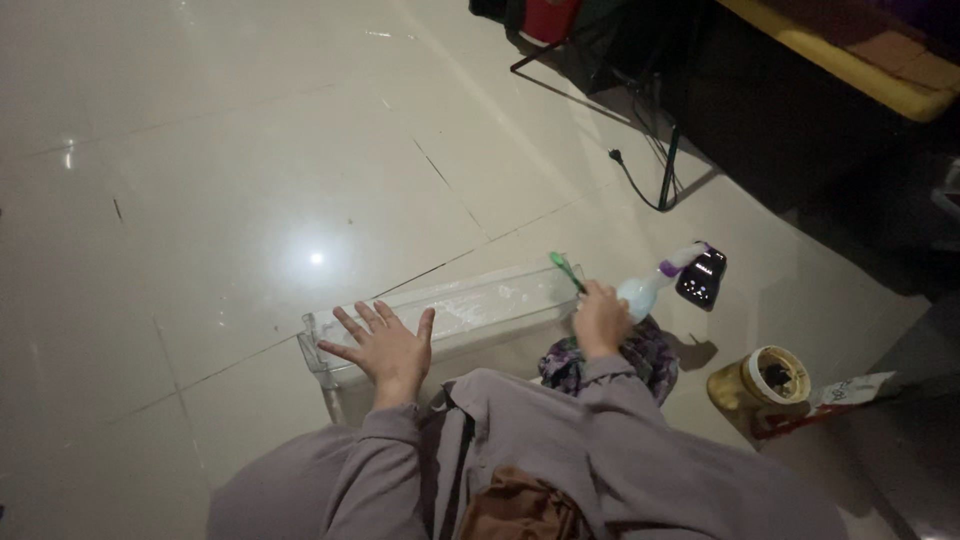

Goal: The person scrubs a clear plastic tray with a green toothbrush, sprays it with a cleaning solution, and wipes it with a cloth. The person repeats the scrubbing and wiping steps multiple times.

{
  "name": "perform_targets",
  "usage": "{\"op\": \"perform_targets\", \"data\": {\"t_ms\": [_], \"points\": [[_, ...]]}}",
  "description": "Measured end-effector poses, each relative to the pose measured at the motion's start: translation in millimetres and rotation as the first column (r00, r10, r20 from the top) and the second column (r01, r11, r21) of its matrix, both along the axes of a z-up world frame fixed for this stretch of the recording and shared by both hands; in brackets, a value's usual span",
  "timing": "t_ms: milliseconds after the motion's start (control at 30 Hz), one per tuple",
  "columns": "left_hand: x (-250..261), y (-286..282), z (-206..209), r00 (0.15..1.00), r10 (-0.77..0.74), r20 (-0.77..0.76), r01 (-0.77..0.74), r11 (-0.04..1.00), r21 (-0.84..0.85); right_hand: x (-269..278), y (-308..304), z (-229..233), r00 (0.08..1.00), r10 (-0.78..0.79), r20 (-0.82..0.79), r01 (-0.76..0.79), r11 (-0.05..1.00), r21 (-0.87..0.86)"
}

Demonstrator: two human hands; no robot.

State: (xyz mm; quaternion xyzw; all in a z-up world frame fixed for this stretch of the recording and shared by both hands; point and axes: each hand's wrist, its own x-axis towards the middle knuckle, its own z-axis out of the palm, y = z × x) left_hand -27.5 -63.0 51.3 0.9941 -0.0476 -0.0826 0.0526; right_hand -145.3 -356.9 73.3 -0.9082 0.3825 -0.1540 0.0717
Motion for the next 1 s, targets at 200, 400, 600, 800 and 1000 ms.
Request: {"op": "perform_targets", "data": {"t_ms": [200,400,600,800,1000], "points": [[-1,0,-2,1.0,0.002,0.028,-0.003,1.0,0.015,9,-5,-9,1.0,-0.016,-0.016,0.017,0.997,0.074],[-1,-1,0,0.999,0.011,0.034,-0.011,1.0,0.015,11,0,-12,1.0,-0.01,-0.013,0.012,0.988,0.151],[-3,-1,4,1.0,0.01,0.01,-0.01,1.0,-0.015,-1,3,-13,0.997,0.051,0.057,-0.055,0.996,0.071],[-3,-1,0,1.0,0.005,0.023,-0.005,1.0,0.0,-7,-8,-31,0.979,0.114,0.171,-0.123,0.992,0.041],[-2,-2,-2,1.0,0.004,-0.004,-0.004,1.0,0.028,-12,-2,-22,0.995,0.068,0.076,-0.076,0.991,0.112]]}}
